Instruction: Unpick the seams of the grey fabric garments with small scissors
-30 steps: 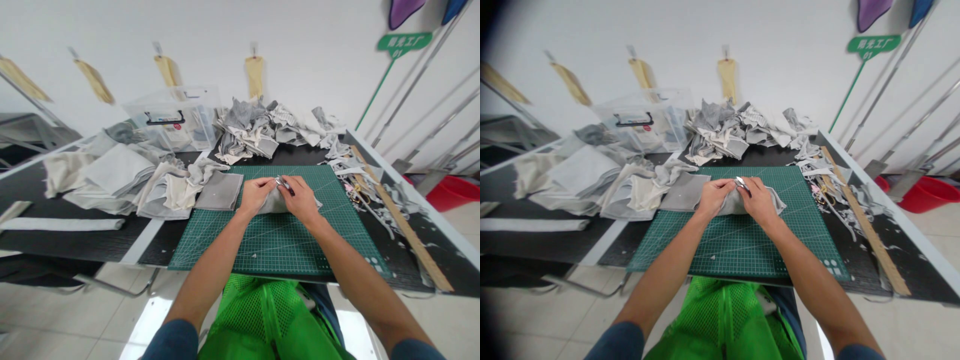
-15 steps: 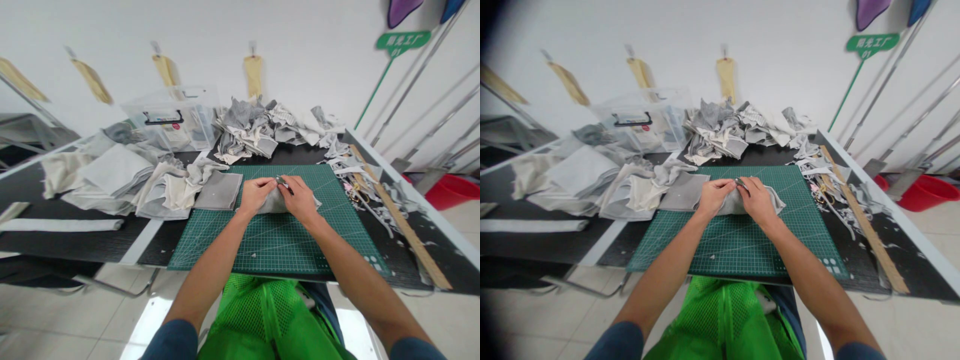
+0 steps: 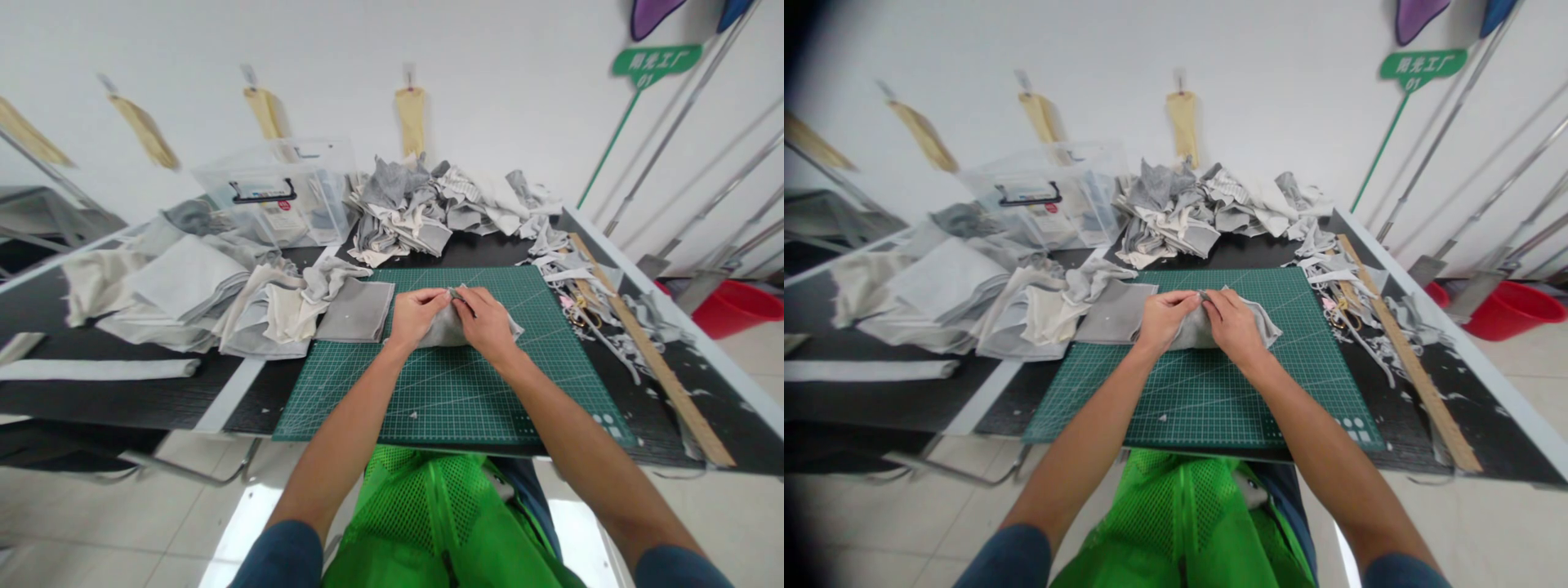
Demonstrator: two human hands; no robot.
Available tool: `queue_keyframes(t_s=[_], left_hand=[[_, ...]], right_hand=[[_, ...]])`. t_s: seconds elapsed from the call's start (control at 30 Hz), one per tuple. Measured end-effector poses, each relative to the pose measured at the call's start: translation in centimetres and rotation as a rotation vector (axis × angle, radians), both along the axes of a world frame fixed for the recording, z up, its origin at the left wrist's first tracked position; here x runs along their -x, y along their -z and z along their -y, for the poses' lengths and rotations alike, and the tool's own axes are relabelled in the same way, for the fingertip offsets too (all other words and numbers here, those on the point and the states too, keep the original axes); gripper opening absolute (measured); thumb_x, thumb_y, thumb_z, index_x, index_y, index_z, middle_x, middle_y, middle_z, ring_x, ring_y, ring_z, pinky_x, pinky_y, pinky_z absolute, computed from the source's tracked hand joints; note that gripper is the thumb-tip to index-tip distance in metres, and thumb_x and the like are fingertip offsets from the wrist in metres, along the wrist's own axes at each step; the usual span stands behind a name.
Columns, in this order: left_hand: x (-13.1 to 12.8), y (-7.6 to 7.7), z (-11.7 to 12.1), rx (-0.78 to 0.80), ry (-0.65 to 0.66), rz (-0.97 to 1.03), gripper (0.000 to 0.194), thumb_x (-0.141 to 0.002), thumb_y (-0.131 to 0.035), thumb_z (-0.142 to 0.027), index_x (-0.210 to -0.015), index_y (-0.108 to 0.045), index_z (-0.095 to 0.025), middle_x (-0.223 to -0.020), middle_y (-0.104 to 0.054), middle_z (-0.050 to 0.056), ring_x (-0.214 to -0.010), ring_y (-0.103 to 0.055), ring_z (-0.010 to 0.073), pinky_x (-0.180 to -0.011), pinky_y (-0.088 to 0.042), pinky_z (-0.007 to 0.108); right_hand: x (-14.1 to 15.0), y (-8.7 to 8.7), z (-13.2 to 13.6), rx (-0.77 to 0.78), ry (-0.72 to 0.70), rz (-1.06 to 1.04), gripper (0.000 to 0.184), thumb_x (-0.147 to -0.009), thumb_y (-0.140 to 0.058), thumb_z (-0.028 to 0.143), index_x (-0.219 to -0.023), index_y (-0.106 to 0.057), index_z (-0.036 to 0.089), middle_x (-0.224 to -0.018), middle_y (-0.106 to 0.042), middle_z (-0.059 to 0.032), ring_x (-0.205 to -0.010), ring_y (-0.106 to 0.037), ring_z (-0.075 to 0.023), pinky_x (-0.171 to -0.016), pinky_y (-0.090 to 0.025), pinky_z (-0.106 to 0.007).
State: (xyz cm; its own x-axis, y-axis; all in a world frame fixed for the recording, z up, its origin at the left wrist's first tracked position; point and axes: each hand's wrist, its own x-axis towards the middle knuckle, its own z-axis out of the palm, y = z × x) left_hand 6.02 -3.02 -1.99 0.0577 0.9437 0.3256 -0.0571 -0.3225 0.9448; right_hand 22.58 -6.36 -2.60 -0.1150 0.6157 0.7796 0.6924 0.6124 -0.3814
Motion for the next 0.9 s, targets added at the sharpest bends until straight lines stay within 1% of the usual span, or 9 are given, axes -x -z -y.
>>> queue_keyframes(t_s=[0.17,0.27,0.37,0.53,0.73,0.9], left_hand=[[-0.07,-0.16,0.15,0.004,-0.014,0.007,0.028,-0.072,-0.084,-0.039,-0.090,-0.083,-0.018,-0.094,-0.081,0.009,-0.085,-0.074,0.0221,-0.084,-0.058,0.035],[-0.05,-0.12,0.09,0.017,-0.031,0.014,0.028,-0.072,-0.084,-0.039,-0.090,-0.083,-0.017,-0.091,-0.081,0.008,-0.082,-0.072,0.0206,-0.080,-0.057,0.033],[-0.03,0.05,-0.04,0.028,-0.019,0.041,0.027,-0.073,-0.083,-0.038,-0.090,-0.083,-0.017,-0.091,-0.080,0.008,-0.081,-0.071,0.0191,-0.079,-0.055,0.032],[-0.10,0.28,-0.16,0.058,0.004,0.114,0.026,-0.072,-0.084,-0.036,-0.089,-0.083,-0.017,-0.092,-0.080,0.008,-0.081,-0.071,0.0183,-0.079,-0.055,0.031],[-0.29,-0.03,-0.06,0.118,0.038,0.209,0.029,-0.069,-0.087,-0.036,-0.089,-0.083,-0.016,-0.088,-0.080,0.007,-0.076,-0.068,0.0167,-0.076,-0.054,0.030],[-0.41,-0.19,0.11,0.130,0.059,0.233,0.029,-0.068,-0.088,-0.036,-0.089,-0.083,-0.016,-0.088,-0.080,0.007,-0.075,-0.068,0.0161,-0.077,-0.054,0.030]], right_hand=[[-0.08,-0.28,0.14,0.009,0.005,-0.024,0.028,-0.103,-0.050,0.031,-0.122,-0.069,0.023,-0.111,-0.072,-0.0104,-0.102,-0.069,-0.0233,-0.094,-0.058,-0.040],[-0.31,-0.61,0.32,0.004,0.045,-0.063,0.029,-0.101,-0.055,0.034,-0.123,-0.069,0.023,-0.111,-0.072,-0.0107,-0.102,-0.069,-0.0243,-0.093,-0.058,-0.040],[-0.43,-0.81,0.52,0.004,0.071,-0.083,0.031,-0.098,-0.059,0.036,-0.125,-0.068,0.023,-0.111,-0.072,-0.0107,-0.100,-0.069,-0.0248,-0.091,-0.058,-0.040],[-0.13,-0.44,0.52,-0.039,0.044,-0.061,0.029,-0.097,-0.060,0.033,-0.123,-0.068,0.024,-0.111,-0.071,-0.0100,-0.098,-0.069,-0.0241,-0.091,-0.059,-0.040],[-0.11,-0.02,0.24,-0.078,0.044,-0.035,0.027,-0.097,-0.059,0.029,-0.122,-0.068,0.024,-0.108,-0.071,-0.0095,-0.097,-0.068,-0.0233,-0.089,-0.059,-0.039],[-0.13,-0.11,0.33,-0.060,0.044,-0.028,0.026,-0.098,-0.058,0.030,-0.121,-0.068,0.024,-0.109,-0.070,-0.0092,-0.095,-0.068,-0.0226,-0.088,-0.059,-0.038]])
